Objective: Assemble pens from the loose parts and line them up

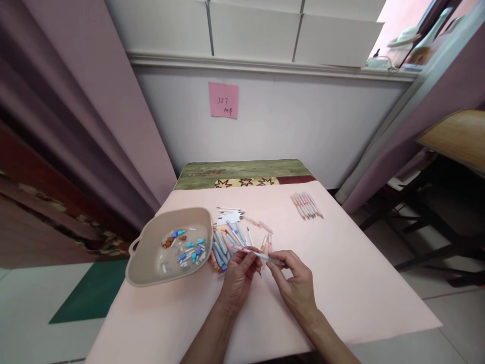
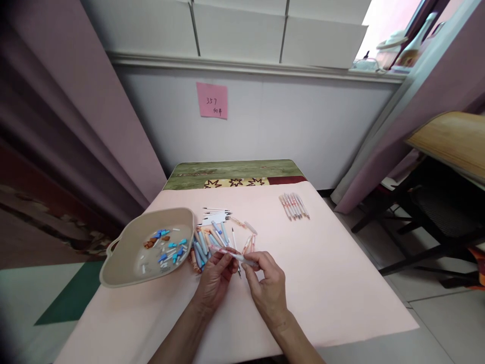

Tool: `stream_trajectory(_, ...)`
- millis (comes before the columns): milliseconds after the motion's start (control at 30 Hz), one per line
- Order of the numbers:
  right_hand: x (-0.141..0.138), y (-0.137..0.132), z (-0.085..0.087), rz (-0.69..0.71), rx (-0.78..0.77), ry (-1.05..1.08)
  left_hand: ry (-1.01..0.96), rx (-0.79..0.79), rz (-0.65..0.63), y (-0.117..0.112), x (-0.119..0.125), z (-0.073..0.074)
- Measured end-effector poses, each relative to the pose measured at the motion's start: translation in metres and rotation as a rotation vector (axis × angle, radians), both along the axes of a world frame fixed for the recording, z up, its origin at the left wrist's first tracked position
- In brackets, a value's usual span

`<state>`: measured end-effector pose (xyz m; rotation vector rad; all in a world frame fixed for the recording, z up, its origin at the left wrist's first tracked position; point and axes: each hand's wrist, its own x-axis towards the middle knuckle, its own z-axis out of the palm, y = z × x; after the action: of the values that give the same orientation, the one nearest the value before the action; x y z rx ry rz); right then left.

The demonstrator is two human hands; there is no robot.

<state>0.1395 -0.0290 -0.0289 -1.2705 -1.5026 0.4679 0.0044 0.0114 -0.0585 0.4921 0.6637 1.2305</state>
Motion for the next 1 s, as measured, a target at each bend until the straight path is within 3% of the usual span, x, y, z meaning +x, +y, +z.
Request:
stream_trajectory(167,-0.0013,-0.0009,0.0023,-0.014,0.018,-0.032,0.007,0.018,-0.006,-0.0007,0.0005,-0.0004)
stream_trajectory(400,0.0030,-0.0013,0.0004,-0.059,-0.170,-0.154,0.014,0.029,-0.034,-0.0022,-0.0006,0.0019)
stream_trajectory(567,0.0004,-0.0021,-0.0011,-0.065,-0.080,-0.094,-0.013,0.033,-0.021,0.0000,-0.0012,0.0003)
stream_trajectory(733,0.0030,0.0002,0.0005,-0.036,-0.181,-0.150,-0.021,0.040,-0.041,0.0004,-0.0009,-0.0020)
stream_trajectory(900,0.0032,0.0007,0.0001,-0.011,-0.098,-0.119,-0.026,0.027,-0.036,-0.0007,-0.0009,-0.0042)
stream_trajectory(1000,0.0029,-0.0002,-0.0009,0.003,-0.155,-0.144,-0.012,0.035,-0.032,-0.0007,-0.0009,-0.0056)
